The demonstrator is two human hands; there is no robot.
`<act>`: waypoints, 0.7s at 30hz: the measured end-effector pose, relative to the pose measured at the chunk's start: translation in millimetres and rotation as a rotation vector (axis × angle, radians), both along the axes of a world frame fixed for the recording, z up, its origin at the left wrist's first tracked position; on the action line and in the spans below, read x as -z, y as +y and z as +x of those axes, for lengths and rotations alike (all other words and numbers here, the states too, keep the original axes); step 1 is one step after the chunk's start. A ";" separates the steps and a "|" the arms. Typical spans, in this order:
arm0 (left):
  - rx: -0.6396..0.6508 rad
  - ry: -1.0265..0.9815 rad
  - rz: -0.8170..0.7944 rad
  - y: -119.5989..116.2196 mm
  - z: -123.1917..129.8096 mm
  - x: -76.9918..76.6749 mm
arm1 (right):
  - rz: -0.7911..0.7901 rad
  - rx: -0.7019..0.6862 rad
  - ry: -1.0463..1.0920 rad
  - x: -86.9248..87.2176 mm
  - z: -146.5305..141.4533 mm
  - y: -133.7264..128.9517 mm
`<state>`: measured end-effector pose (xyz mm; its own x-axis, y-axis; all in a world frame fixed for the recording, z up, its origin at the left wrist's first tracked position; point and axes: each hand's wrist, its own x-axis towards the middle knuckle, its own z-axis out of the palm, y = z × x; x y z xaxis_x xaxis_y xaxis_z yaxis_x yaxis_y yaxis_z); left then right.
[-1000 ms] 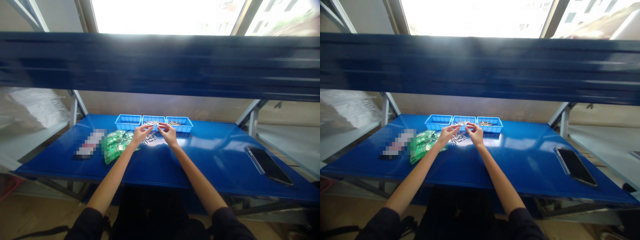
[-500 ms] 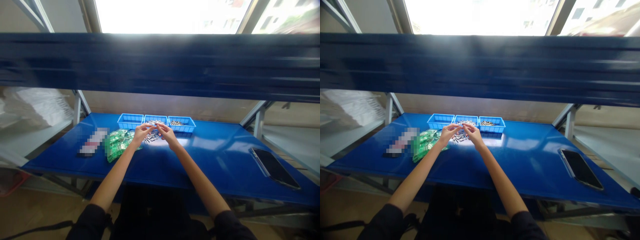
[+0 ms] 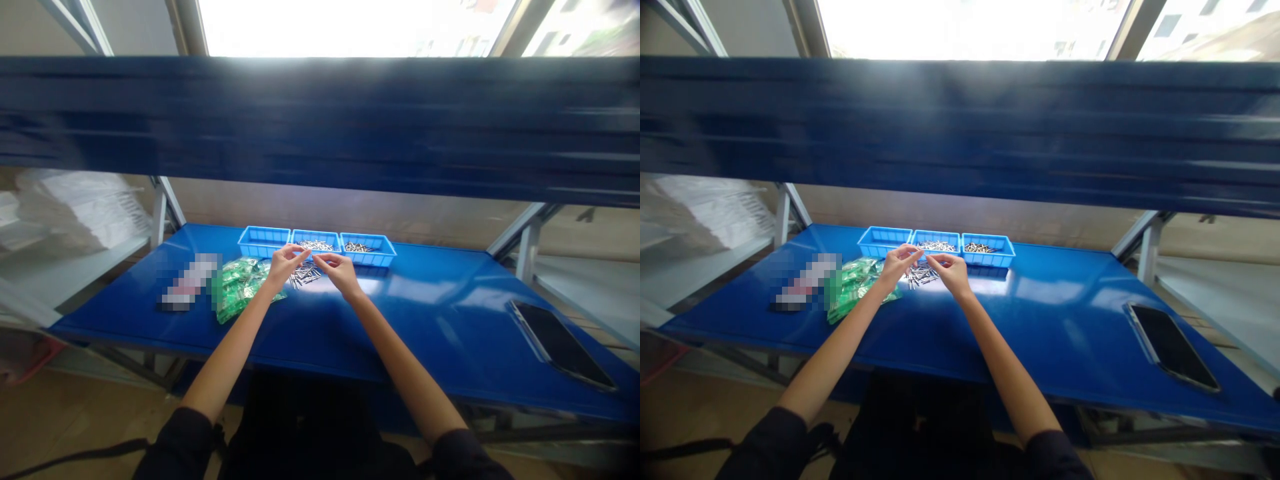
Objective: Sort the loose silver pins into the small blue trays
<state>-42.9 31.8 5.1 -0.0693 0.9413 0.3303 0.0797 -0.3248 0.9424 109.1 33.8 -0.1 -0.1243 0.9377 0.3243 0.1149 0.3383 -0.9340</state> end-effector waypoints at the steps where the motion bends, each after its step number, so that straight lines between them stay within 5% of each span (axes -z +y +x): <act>1: -0.007 -0.010 0.000 0.4 0.1 0.0 | -0.012 -0.060 -0.018 1.4 -1.8 -0.9; 4: -0.011 0.007 0.007 0.6 0.3 0.2 | -0.038 -0.158 -0.036 3.8 -5.8 -2.5; 9: -0.089 0.052 0.035 1.8 -0.7 2.4 | -0.041 0.001 0.034 0.5 -1.6 0.7; 14: -0.016 0.222 0.087 2.8 1.2 8.8 | -0.118 0.073 0.075 -2.6 1.7 1.7; 21: -0.064 0.060 -0.022 3.3 -0.8 4.3 | -0.191 0.144 0.088 5.1 13.2 11.8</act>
<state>-43.7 35.0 0.7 -0.1100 0.9428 0.3146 0.1556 -0.2963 0.9423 122.3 45.7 -5.1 0.0362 0.9890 0.1432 0.0650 0.1407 -0.9879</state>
